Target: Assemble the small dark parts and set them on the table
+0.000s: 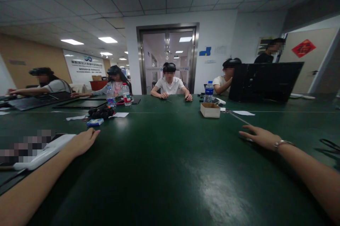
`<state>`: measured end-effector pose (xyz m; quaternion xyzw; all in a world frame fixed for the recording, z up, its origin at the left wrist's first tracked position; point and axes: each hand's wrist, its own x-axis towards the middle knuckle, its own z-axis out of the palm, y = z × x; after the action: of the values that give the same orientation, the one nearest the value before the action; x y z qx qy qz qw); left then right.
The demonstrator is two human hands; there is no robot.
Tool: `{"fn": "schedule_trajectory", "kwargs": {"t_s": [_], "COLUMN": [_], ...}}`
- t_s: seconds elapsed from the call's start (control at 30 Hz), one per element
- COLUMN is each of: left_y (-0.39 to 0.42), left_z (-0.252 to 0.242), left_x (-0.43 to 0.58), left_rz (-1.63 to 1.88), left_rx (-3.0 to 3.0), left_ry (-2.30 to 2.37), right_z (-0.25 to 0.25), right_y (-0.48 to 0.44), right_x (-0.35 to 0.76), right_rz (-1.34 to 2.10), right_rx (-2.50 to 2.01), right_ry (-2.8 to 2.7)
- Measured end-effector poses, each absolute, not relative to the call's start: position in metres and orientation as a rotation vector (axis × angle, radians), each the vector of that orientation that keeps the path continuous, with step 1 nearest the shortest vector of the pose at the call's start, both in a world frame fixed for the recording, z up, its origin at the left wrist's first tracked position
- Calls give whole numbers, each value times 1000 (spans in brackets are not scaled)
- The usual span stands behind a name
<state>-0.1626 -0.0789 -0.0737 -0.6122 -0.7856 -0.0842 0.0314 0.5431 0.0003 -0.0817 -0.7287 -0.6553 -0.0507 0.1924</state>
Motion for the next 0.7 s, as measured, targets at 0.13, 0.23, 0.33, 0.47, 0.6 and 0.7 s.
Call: {"fn": "schedule_trajectory", "kwargs": {"t_s": [0.13, 0.23, 0.33, 0.47, 0.6, 0.7], "left_y": [-78, -82, -86, -88, -90, -91], "left_z": [-68, -65, -62, -60, -59, -60], "left_x": [-163, -158, -158, -162, -156, -150], "left_rz": [-102, -79, -19, 102, 170, 205], "left_rx": [-1849, -1833, -1788, -1753, -1729, -1641], "left_ry": [-2429, -2423, -2448, -2487, -2433, -2416], "right_z": [-77, -73, -72, -71, -71, -73], "right_y": [-1, -1, -1, -4, -5, -6], "right_x": [543, 537, 530, 522, 513, 498], "right_rz": [-33, -106, -253, -253, -219, -192], "right_rx": [-2062, -2038, -2049, -2085, -2051, -1961], "right_ry": [-1964, -2052, -2092, -2139, -2156, -2192]}}
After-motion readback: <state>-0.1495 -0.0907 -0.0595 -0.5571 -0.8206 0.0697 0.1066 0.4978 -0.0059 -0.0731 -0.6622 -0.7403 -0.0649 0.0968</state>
